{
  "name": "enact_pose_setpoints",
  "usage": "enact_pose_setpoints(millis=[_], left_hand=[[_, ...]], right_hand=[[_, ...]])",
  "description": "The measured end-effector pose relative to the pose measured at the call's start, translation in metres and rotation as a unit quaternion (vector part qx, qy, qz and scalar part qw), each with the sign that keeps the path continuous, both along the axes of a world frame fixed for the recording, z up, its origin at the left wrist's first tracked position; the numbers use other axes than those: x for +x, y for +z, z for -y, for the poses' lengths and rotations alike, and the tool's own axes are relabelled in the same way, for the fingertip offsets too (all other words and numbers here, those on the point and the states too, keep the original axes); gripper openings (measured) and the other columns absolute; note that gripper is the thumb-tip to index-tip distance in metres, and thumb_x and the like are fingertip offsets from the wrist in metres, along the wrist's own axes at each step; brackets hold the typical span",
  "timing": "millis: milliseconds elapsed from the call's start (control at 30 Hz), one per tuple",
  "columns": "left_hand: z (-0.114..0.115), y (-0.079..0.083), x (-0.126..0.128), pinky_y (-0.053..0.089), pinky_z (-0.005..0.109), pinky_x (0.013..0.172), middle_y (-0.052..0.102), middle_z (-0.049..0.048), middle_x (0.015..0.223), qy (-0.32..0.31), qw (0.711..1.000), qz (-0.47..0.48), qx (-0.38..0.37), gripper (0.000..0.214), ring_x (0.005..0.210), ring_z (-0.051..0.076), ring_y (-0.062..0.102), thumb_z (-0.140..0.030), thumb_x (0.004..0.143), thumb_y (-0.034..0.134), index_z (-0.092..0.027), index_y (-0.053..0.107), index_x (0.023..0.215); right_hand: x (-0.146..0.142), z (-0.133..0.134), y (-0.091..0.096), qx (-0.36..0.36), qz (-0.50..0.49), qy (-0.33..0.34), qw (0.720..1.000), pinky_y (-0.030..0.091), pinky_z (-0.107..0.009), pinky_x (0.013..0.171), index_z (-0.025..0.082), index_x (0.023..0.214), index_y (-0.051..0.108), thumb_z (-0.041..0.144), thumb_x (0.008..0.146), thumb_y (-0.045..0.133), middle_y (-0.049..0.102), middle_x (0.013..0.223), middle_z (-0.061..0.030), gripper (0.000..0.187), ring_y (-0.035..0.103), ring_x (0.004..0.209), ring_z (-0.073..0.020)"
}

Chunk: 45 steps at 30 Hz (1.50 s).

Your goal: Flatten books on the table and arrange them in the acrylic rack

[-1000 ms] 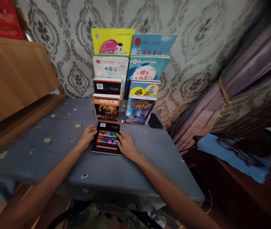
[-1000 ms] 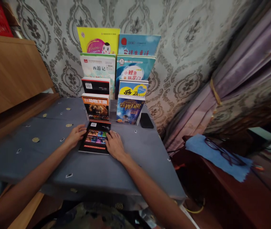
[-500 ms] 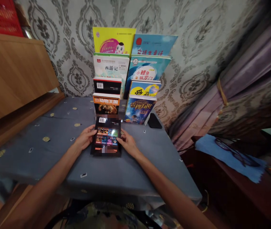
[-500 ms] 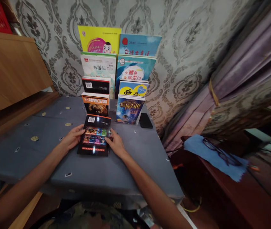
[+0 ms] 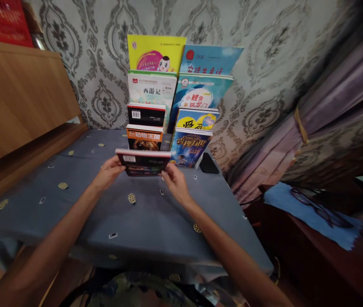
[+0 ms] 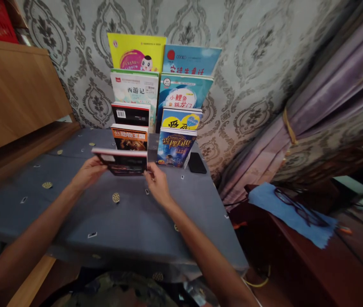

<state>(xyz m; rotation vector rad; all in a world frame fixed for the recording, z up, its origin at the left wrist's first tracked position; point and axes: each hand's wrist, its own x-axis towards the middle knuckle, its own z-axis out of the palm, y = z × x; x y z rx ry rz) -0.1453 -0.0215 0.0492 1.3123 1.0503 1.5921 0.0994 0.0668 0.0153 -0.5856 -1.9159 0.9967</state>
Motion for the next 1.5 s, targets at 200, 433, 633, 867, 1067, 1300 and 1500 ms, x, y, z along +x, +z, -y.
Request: enact_pose_setpoints(millis=[200,433,633,867,1067,1300,1500], left_hand=[[0.018,-0.021,-0.012,0.041,0.054,0.110,0.077,0.0114,0.105,-0.059,0.979,-0.195,-0.022,0.021,0.127,0.033,0.059,-0.041,0.084,0.068,-0.021,0.070,0.084],[0.038,-0.059,-0.012,0.038,0.052,0.115,0.069,0.0089,0.128,-0.051,0.921,-0.387,-0.018,0.028,0.135,0.026,0.053,-0.018,0.085,0.046,-0.023,0.071,0.099],[0.028,-0.065,-0.020,0.044,0.045,0.111,0.069,0.0072,0.130,-0.001,0.897,-0.441,-0.015,0.031,0.126,0.026,0.060,-0.027,0.091,0.045,-0.025,0.070,0.110],[0.006,-0.076,-0.022,0.041,0.049,0.113,0.061,0.0131,0.137,0.101,0.859,-0.502,-0.022,0.038,0.130,0.028,0.056,-0.032,0.093,0.045,-0.020,0.058,0.127],[0.006,-0.082,-0.020,0.041,0.048,0.112,0.058,0.0179,0.140,0.120,0.859,-0.497,-0.023,0.048,0.132,0.028,0.054,-0.030,0.094,0.043,-0.015,0.043,0.140],[0.006,-0.085,-0.021,0.041,0.049,0.113,0.057,0.0169,0.142,0.121,0.838,-0.532,-0.026,0.048,0.134,0.028,0.053,-0.029,0.096,0.042,-0.016,0.038,0.142],[0.008,-0.082,-0.020,0.041,0.049,0.113,0.054,0.0169,0.145,0.118,0.825,-0.551,-0.043,0.048,0.134,0.028,0.052,-0.029,0.098,0.041,-0.015,0.036,0.144]], right_hand=[[0.007,-0.001,-0.035,0.156,0.128,0.041,0.979,0.047,-0.044,0.106,0.021,0.111,0.065,0.007,0.089,0.037,0.066,0.128,-0.0117,0.039,0.059,0.125,-0.0221],[0.011,-0.004,-0.045,0.192,0.232,0.096,0.949,0.046,-0.045,0.109,0.019,0.113,0.066,0.002,0.087,0.039,0.061,0.138,-0.0136,0.041,0.054,0.132,-0.0217],[0.014,0.001,-0.035,0.208,0.291,0.085,0.930,0.035,-0.054,0.117,0.020,0.124,0.065,0.000,0.082,0.046,0.062,0.139,-0.0127,0.050,0.053,0.134,-0.0243],[-0.046,0.022,-0.022,0.229,0.336,0.094,0.909,0.036,-0.047,0.118,0.008,0.132,0.060,0.014,0.095,0.046,0.059,0.141,-0.0199,0.040,0.050,0.138,-0.0264],[-0.095,0.032,-0.024,0.215,0.379,0.098,0.895,0.026,-0.048,0.123,-0.007,0.143,0.043,0.022,0.100,0.041,0.040,0.153,-0.0301,0.052,0.034,0.148,-0.0319],[-0.078,0.017,-0.036,0.200,0.360,0.047,0.910,0.030,-0.049,0.122,0.005,0.148,0.042,0.032,0.101,0.043,0.042,0.155,-0.0233,0.054,0.032,0.150,-0.0278],[-0.039,-0.003,-0.036,0.170,0.389,-0.028,0.905,0.029,-0.051,0.121,0.002,0.144,0.048,0.030,0.101,0.043,0.045,0.152,-0.0244,0.052,0.036,0.148,-0.0308]])
